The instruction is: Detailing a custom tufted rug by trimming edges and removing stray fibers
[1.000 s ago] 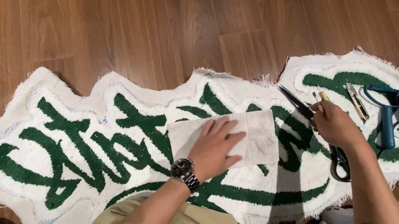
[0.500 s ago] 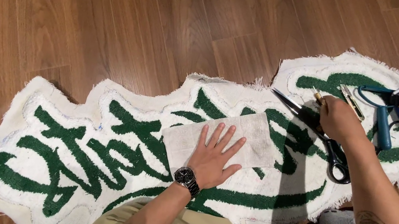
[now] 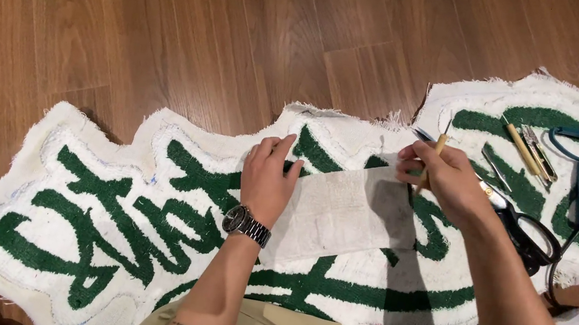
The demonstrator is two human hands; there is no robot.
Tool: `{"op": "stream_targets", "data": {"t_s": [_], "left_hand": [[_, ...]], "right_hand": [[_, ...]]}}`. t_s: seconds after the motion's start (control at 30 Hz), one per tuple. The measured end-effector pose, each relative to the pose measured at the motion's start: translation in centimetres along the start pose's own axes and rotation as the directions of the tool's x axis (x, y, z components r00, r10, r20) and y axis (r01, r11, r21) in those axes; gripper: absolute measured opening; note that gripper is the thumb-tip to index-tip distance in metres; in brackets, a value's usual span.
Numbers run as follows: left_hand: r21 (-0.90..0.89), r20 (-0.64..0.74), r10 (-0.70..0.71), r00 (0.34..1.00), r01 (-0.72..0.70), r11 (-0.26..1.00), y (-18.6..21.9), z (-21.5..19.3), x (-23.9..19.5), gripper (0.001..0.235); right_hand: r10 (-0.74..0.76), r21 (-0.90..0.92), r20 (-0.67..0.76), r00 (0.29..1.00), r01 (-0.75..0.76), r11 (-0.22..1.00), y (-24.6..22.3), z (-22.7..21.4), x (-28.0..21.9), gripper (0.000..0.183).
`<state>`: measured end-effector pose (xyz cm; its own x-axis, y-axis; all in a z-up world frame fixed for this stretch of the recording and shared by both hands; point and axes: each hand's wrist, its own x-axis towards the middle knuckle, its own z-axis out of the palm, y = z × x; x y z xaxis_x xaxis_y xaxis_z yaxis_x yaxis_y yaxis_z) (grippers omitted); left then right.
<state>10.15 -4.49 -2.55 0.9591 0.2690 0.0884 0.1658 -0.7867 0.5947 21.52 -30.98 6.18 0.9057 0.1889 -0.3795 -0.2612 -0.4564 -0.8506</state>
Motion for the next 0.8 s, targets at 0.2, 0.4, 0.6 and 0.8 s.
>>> {"op": "stream_targets", "data": {"t_s": [0.2, 0.4, 0.6, 0.8], "left_hand": [[0.010, -0.036, -0.038, 0.999, 0.038, 0.999, -0.9, 1.0, 0.6, 0.034], [-0.034, -0.073, -0.052, 0.996, 0.050, 0.998, -0.5, 0.0, 1.5, 0.012], [-0.262, 0.261, -0.132, 0.956, 0.202, 0.944, 3.3, -5.4, 0.5, 0.012], [-0.416, 0.255, -0.220, 0.942, 0.312, 0.854, 2.7, -5.5, 1.0, 0.016]], "right_hand": [[0.058, 0.416, 0.153, 0.986, -0.118, 0.902, 2.4, 3.8, 0.2, 0.054], [-0.179, 0.624, 0.268, 0.947, -0.029, 0.781, 4.5, 4.8, -1.0, 0.042], [-0.171, 0.717, 0.385, 0.907, -0.177, 0.674, 6.0, 4.6, -0.6, 0.060], [-0.169, 0.479, 0.396, 0.903, -0.047, 0.877, 3.5, 6.0, -1.4, 0.051]]}}
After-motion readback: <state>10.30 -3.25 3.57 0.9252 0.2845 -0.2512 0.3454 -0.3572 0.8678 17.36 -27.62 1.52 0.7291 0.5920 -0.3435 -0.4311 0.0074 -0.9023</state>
